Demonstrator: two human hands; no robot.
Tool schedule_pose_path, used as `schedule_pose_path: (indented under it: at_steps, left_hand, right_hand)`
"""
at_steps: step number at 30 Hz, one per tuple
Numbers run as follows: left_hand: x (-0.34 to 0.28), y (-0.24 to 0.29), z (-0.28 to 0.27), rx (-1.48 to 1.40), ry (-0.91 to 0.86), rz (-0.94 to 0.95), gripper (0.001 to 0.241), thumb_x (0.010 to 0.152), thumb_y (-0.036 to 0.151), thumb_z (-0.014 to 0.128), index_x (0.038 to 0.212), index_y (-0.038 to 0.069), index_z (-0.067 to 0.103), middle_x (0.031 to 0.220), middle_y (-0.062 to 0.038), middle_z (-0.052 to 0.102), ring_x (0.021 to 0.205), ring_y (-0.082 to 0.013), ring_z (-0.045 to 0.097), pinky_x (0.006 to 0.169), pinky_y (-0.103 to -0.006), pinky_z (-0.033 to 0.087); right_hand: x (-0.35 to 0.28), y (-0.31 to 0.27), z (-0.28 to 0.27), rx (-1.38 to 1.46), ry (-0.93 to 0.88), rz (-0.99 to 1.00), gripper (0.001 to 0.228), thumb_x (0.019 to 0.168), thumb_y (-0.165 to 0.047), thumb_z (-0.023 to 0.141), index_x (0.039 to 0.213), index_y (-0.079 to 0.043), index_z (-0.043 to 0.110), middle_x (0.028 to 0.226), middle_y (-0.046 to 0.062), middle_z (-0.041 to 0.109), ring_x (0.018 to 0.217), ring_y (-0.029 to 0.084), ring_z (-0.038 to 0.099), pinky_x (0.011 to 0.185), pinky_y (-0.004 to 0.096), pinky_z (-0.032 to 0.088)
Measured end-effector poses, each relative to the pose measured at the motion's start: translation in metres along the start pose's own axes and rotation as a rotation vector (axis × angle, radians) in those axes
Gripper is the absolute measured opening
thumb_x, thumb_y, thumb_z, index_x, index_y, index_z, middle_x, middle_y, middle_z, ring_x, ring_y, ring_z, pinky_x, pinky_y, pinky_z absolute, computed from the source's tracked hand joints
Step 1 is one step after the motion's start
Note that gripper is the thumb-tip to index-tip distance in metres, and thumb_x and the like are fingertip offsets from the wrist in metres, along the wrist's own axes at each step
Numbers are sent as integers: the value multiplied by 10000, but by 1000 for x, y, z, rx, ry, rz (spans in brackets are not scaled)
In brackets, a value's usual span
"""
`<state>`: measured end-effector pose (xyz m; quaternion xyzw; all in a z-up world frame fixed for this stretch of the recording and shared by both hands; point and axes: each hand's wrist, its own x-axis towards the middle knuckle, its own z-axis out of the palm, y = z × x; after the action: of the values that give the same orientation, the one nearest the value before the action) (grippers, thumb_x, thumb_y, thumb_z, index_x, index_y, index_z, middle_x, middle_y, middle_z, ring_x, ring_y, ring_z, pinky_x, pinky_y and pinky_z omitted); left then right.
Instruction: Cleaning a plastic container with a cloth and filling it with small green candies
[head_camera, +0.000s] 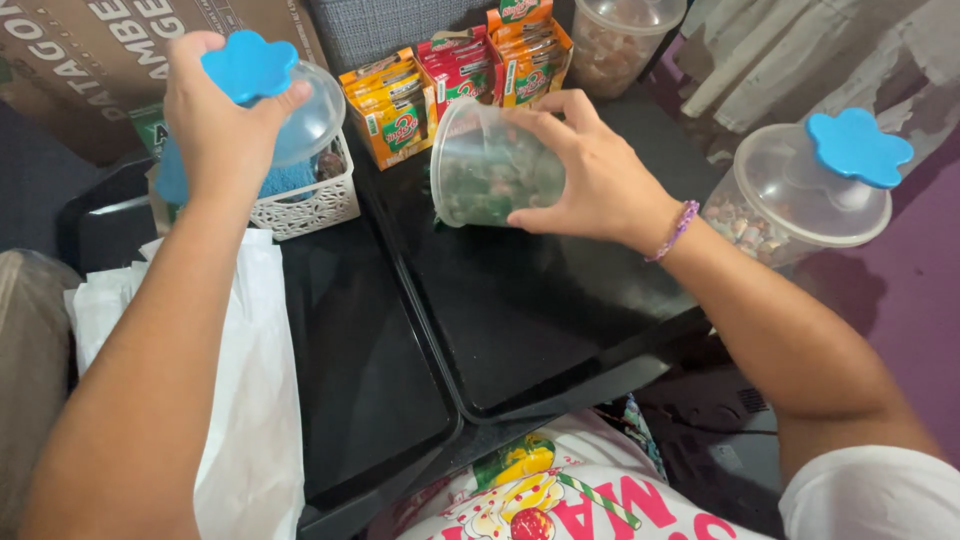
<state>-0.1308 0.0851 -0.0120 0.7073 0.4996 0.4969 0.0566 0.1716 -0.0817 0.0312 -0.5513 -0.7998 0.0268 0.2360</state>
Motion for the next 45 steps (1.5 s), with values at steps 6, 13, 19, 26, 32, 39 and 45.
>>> schedule_pose_path:
  at_steps: [6,13,19,26,32,39,45]
  left_hand:
    - [0,-1,-1,9,-46,-16,633,778,280,919,1163,82,457,1154,-143,559,1021,-336,499,795,-414,383]
    - [-2,16,-6,-25,-27,7,597,769,219,886,1169,97,461,1185,-118,551,1047,-325,489,835,-401,375]
    - [0,21,-3,-37,-73,35,635,788,158,901,1199,85,423,1233,-147,495,1115,-347,420,873,-432,365]
    - [2,17,-5,173,-238,-46,803,738,422,835,1297,109,351,1291,-163,453,1137,-408,411,907,-495,301]
    - [7,29,-42,95,-370,-117,818,851,442,724,1413,111,230,1397,-185,398,1244,-396,374,950,-534,281]
    - [28,-13,-82,429,-584,-598,700,951,612,496,1291,0,472,1246,-223,525,1065,-449,527,817,-531,416]
    - [23,-4,-73,187,-653,-857,806,932,566,517,1491,132,130,1540,-99,169,1390,-301,236,1077,-452,282]
  right_hand:
    - [1,16,-9,-120,64,-94,818,586,-315,815,1286,-80,462,1238,150,445,1152,308,461,941,439,375]
    - [-7,15,-32,-302,50,60,805,562,-362,739,1308,-170,503,1229,138,423,1008,386,479,773,525,422]
    - [-26,-8,-63,-277,190,-97,793,581,-263,765,1280,-8,491,1245,202,424,1155,377,429,971,469,340]
    - [-42,-6,-30,313,235,-96,780,740,-352,731,1301,32,349,1293,173,387,1232,291,383,1070,391,319]
    - [-60,7,8,699,-40,14,901,694,-395,712,1411,-40,297,1400,99,373,1304,198,363,1112,334,263]
    - [-52,12,-2,517,-320,-125,900,710,-360,726,1426,-63,268,1447,114,340,1334,214,344,1123,362,250]
    - [47,-37,-2,254,-29,-354,516,885,-232,718,1291,-39,467,1220,136,470,1174,267,468,1008,375,363]
